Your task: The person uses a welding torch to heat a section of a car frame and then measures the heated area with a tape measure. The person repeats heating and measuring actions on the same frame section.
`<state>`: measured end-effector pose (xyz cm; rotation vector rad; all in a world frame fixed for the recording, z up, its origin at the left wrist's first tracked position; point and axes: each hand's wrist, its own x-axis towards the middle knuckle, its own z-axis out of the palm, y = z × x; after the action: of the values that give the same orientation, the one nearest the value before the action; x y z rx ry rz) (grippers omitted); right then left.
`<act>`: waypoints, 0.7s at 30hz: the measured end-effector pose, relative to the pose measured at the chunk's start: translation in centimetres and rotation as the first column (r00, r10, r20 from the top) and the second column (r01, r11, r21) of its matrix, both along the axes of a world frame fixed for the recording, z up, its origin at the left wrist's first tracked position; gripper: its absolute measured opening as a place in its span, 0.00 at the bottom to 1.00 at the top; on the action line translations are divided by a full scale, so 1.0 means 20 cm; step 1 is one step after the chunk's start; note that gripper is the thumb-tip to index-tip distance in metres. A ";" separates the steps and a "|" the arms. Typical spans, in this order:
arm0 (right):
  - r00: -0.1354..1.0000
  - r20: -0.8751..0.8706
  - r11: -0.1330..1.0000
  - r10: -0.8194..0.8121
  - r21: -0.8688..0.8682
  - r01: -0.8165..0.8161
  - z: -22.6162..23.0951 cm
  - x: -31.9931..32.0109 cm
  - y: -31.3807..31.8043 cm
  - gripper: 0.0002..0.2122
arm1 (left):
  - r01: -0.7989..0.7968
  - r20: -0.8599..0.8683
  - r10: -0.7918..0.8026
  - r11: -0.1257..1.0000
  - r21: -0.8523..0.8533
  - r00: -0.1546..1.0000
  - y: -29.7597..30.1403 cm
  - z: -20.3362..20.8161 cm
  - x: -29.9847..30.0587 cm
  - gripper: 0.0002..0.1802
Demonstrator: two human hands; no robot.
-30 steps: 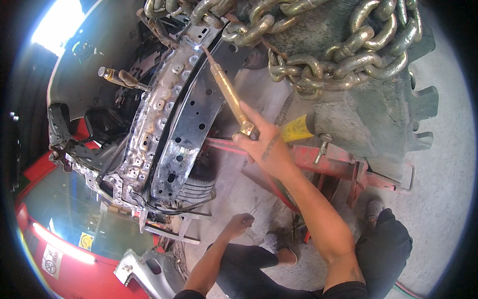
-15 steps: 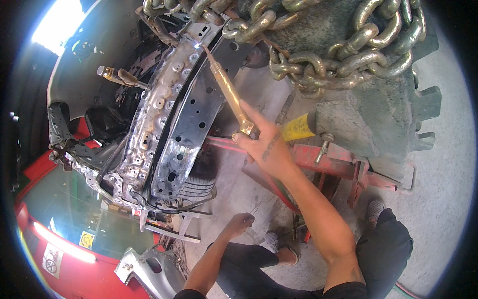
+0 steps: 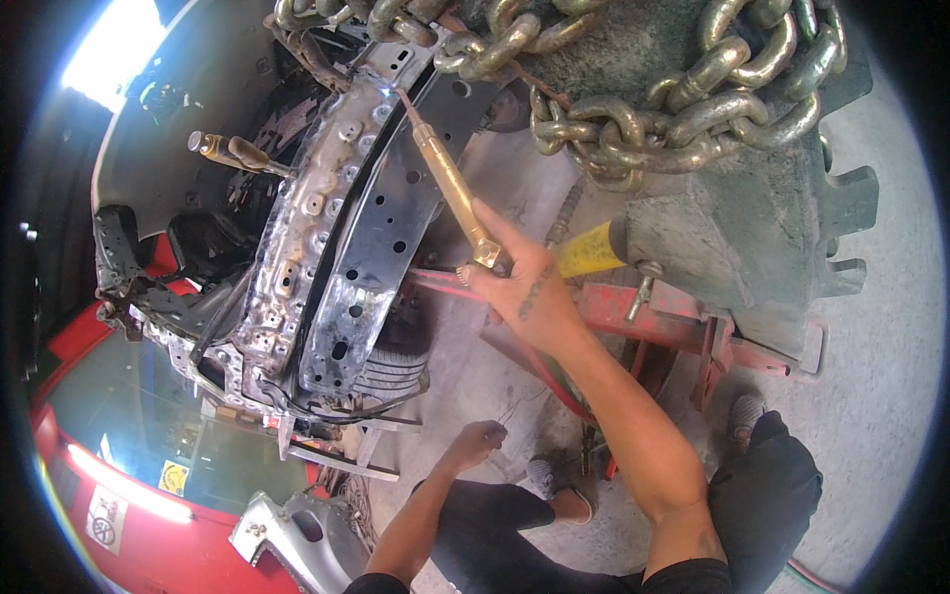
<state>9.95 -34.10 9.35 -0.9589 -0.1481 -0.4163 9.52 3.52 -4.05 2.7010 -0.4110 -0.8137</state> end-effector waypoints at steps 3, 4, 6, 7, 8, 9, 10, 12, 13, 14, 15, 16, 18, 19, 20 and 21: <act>1.000 -0.007 1.000 0.005 0.019 -0.005 0.00 0.01 0.00 0.33 | -0.009 0.009 0.009 1.000 -0.015 1.000 0.00 0.00 0.00 0.18; 1.000 -0.009 1.000 0.010 0.029 -0.010 0.00 0.02 0.00 0.33 | -0.020 0.010 0.020 0.999 -0.030 1.000 0.00 0.00 -0.01 0.17; 1.000 -0.005 0.999 0.014 0.030 -0.014 0.01 0.02 -0.02 0.33 | -0.035 0.005 0.035 0.999 -0.040 0.999 0.01 0.00 -0.01 0.17; 1.000 -0.005 0.999 0.016 0.029 -0.016 0.01 0.02 -0.02 0.33 | -0.037 -0.001 0.037 0.999 -0.036 0.999 0.00 0.01 -0.01 0.17; 1.000 0.000 1.000 0.014 0.022 -0.014 0.00 0.02 -0.03 0.33 | -0.040 -0.008 0.040 0.999 -0.032 0.999 -0.01 0.01 -0.01 0.17; 1.000 0.006 1.000 0.011 0.015 -0.011 -0.01 0.02 -0.03 0.33 | -0.037 -0.007 0.037 0.999 -0.037 0.999 -0.02 0.02 -0.01 0.17; 1.000 0.012 1.000 0.010 0.004 -0.010 -0.01 0.02 -0.02 0.33 | -0.036 -0.005 0.035 0.998 -0.045 0.999 -0.02 0.02 -0.01 0.17; 1.000 0.011 1.000 -0.014 -0.014 0.014 0.00 0.02 0.00 0.33 | -0.030 -0.002 0.030 0.999 -0.042 1.000 -0.02 0.02 -0.01 0.17; 1.000 0.012 0.999 -0.024 -0.020 0.025 0.00 0.01 0.00 0.34 | -0.028 0.000 0.028 0.999 -0.027 1.000 -0.01 0.02 -0.01 0.18; 1.000 0.016 1.000 -0.017 -0.021 0.018 0.00 0.01 0.00 0.33 | -0.026 0.003 0.026 1.000 -0.012 1.000 -0.01 0.02 -0.01 0.18; 1.000 0.020 1.000 -0.010 -0.022 0.010 0.00 0.01 0.00 0.33 | -0.024 0.005 0.025 1.000 -0.010 1.000 -0.01 0.02 -0.01 0.18; 1.000 0.023 1.000 -0.006 -0.026 0.006 0.00 0.01 0.00 0.33 | -0.020 0.006 0.020 1.000 -0.010 1.000 -0.01 0.01 -0.01 0.17; 1.000 0.007 1.000 -0.004 -0.026 0.004 0.00 0.00 0.00 0.33 | -0.021 0.003 0.021 1.000 -0.009 1.000 0.00 0.00 -0.01 0.18; 1.000 0.001 1.000 -0.004 -0.025 0.004 0.01 0.00 0.00 0.33 | -0.025 0.000 0.025 1.000 -0.006 1.000 -0.01 0.01 -0.01 0.18; 1.000 0.005 1.000 -0.003 -0.012 0.003 0.00 0.00 0.00 0.33 | -0.028 -0.003 0.028 1.000 -0.004 1.000 -0.01 0.01 -0.01 0.18; 1.000 0.009 1.000 -0.002 0.000 0.002 0.00 0.01 -0.01 0.33 | -0.026 -0.008 0.026 1.000 -0.007 1.000 -0.02 0.02 -0.01 0.18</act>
<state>10.12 -34.21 9.26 -0.9572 -0.1552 -0.4229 9.37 3.20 -3.69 2.6902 -0.3747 -0.8146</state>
